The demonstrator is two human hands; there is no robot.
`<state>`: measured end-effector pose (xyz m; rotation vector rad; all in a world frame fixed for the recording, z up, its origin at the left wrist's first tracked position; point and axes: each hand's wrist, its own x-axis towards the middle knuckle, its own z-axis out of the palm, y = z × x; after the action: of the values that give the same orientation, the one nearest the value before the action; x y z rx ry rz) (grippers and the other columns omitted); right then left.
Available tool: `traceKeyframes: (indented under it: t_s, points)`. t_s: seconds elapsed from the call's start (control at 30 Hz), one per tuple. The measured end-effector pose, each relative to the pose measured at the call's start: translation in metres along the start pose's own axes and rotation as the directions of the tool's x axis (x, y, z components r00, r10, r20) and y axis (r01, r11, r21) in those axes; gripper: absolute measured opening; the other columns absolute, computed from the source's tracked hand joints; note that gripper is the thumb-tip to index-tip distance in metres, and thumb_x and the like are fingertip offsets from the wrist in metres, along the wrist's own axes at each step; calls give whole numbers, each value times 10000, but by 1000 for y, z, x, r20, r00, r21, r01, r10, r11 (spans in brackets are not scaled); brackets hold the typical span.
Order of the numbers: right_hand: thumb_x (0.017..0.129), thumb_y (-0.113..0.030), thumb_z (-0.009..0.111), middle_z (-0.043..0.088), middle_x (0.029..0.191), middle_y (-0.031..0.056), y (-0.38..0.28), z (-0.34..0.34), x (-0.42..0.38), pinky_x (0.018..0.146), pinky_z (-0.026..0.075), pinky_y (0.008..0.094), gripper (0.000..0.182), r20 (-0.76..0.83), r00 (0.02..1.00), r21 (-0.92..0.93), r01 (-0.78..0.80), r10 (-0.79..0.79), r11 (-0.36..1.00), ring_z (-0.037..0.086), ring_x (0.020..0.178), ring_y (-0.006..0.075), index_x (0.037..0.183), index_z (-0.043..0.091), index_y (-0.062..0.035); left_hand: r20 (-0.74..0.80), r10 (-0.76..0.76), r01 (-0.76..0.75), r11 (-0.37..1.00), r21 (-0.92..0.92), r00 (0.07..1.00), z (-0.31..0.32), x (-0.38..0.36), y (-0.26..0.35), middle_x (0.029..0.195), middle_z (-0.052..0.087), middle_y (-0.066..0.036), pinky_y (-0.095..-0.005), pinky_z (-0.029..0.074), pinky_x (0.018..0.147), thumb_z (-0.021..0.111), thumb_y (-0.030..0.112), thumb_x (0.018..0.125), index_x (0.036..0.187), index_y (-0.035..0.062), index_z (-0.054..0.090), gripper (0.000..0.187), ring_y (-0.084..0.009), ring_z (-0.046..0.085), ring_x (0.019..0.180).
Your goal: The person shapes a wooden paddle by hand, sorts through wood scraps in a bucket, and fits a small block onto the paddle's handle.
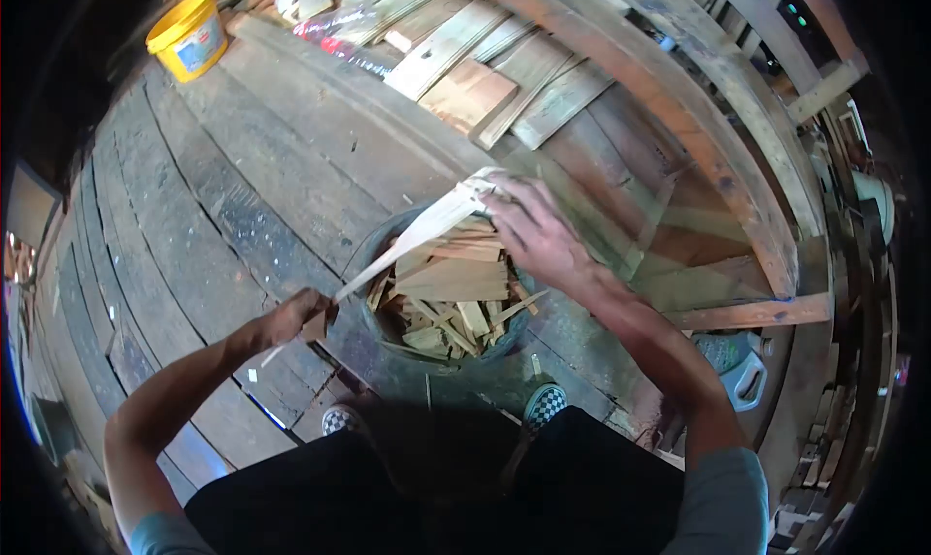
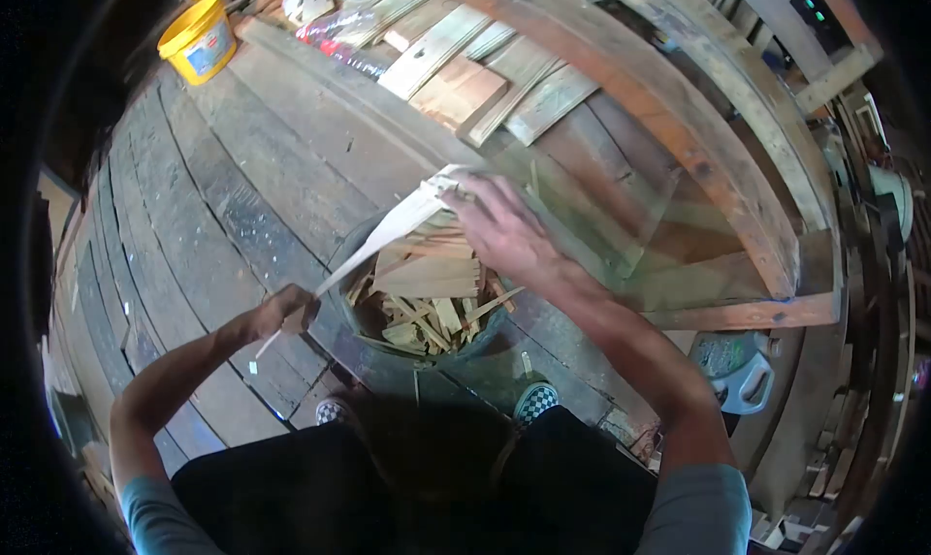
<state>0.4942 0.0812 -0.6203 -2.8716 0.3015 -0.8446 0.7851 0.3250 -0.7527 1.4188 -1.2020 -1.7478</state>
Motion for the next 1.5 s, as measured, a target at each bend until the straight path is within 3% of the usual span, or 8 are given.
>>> traceKeyframes:
  t_s: [0.07,0.1,0.13,0.47,0.7,0.93,1.2,1.5]
  points:
    - [752,-4,605,513,1152,117,-9,-8,2,839,456,368,340,111,994,7,14,-15,1000,511,1020,281,1089,564,-32,-1,-71,70,985,-160,997,1,4,-5,672,537,-44,-271,393,543,376,318,854,740,29,560,361,-144,512,599]
    - [746,-2,595,517,1150,115,-9,-7,0,856,451,372,359,83,996,-3,-14,14,1000,511,1022,278,1102,561,-43,19,337,-326,894,306,941,4,4,8,630,525,-18,-278,387,524,384,341,845,736,43,557,361,-131,500,564]
    - [746,-2,595,517,1150,115,-9,-10,1,856,451,372,359,75,997,29,-5,2,1000,511,1022,278,1102,561,-43,-51,-105,101,991,-86,993,7,-1,17,652,527,-15,-271,385,522,401,342,853,756,54,567,346,-126,497,570]
    - [784,-26,537,508,1166,120,-4,-17,-5,887,448,386,385,17,987,193,-161,160,968,526,1058,307,1165,506,-75,-113,-70,52,987,-153,991,23,-3,57,659,376,31,-217,312,488,442,331,892,1039,53,522,324,-80,366,558]
    - [818,-63,488,485,1201,148,-8,-14,-15,986,362,383,385,643,726,148,-430,244,891,450,1144,325,1202,468,-86,-136,-69,32,966,-255,988,30,-7,63,696,402,17,-215,274,482,438,293,899,1171,27,479,383,-68,334,544]
    - [831,-127,511,515,1166,161,-30,5,-13,938,401,370,332,434,899,12,-72,60,997,498,1094,299,1152,519,-41,-122,-10,-29,948,-316,993,41,-13,74,690,392,21,-218,254,469,471,227,903,1151,23,483,321,-57,319,530]
    - [879,-443,477,625,1026,131,-85,34,-12,766,476,344,457,647,740,475,-581,185,661,614,889,249,1166,552,-96,-197,201,-252,925,-283,959,64,-4,88,961,541,-37,-243,415,838,561,93,867,1080,35,504,228,-109,513,952]
    - [785,-134,589,623,984,120,-68,22,-12,813,472,327,354,613,778,549,-544,137,635,609,908,240,1131,558,-64,-162,20,-68,953,-294,987,63,-10,98,774,511,-6,-223,405,673,424,286,952,958,30,570,294,-79,486,765]
